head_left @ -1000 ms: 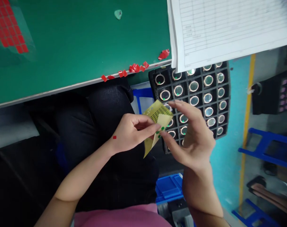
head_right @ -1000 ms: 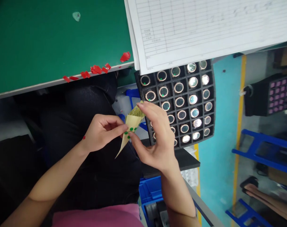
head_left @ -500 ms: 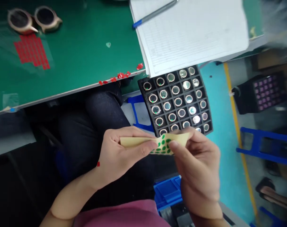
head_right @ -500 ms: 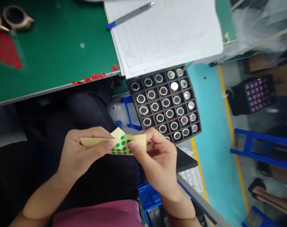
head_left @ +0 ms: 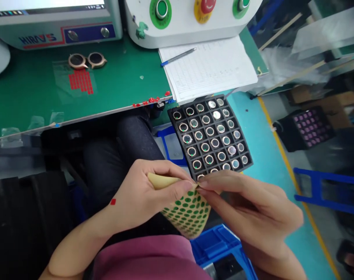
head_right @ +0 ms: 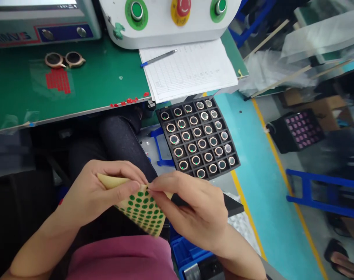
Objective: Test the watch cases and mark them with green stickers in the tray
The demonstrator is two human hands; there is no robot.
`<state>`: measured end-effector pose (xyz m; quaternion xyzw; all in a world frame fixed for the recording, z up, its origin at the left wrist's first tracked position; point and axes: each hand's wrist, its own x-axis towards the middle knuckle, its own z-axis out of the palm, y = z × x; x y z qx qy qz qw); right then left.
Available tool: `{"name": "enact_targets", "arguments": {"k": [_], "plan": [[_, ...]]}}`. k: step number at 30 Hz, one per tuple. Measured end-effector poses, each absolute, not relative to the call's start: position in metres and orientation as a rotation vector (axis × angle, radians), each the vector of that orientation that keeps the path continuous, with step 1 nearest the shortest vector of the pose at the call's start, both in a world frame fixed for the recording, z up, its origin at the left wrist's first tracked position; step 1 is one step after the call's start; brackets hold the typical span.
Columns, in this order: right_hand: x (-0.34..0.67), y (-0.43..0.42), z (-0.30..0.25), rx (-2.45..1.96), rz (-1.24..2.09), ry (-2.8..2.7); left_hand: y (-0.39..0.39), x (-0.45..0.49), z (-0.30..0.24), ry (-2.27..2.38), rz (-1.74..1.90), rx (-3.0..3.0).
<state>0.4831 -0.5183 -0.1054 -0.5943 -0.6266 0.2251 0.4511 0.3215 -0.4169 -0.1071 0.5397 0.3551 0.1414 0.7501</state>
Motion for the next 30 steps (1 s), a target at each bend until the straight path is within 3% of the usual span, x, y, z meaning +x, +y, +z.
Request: {"name": "enact_targets", "arguments": {"k": [11,30], "plan": [[0.481,-0.525,-0.085,-1.522,0.354,-1.819,-0.422,0.315,-0.105,0.841,0.239,0.990],[0.496,-0.529,-0.072,-1.450,0.384,-2.223,-0.420,0.315,-0.089,0.854,0.296,1.109]]}}
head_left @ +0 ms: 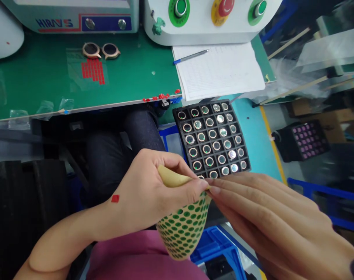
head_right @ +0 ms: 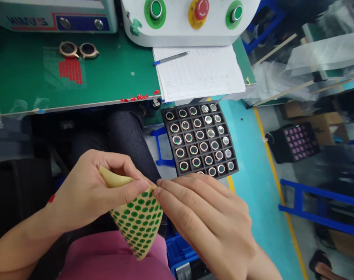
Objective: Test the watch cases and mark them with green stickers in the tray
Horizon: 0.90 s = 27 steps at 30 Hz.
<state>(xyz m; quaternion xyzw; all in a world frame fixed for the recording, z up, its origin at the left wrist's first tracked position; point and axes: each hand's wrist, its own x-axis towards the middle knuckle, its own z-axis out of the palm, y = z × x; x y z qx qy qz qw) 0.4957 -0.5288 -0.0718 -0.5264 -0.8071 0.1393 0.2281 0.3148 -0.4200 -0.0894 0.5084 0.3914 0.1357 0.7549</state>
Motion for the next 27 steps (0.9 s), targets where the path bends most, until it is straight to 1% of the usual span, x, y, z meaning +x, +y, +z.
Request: {"name": "enact_targets", "arguments": {"k": [6,10,27], "plan": [[0.4963,-0.5299,-0.0735,-1.413,0.330,-2.304,-0.4195,0.3126,-0.0904,0.851,0.298,1.077],[0.4942,-0.5328,-0.0761,-1.418,0.272,-2.258,-0.4190,0.3120,-0.0922,0.847,0.299,1.071],[0.4937,-0.5288,-0.0747,-1.409,0.245,-2.261,-0.4263,0.3097,-0.0895,0.852,0.400,1.146]]}}
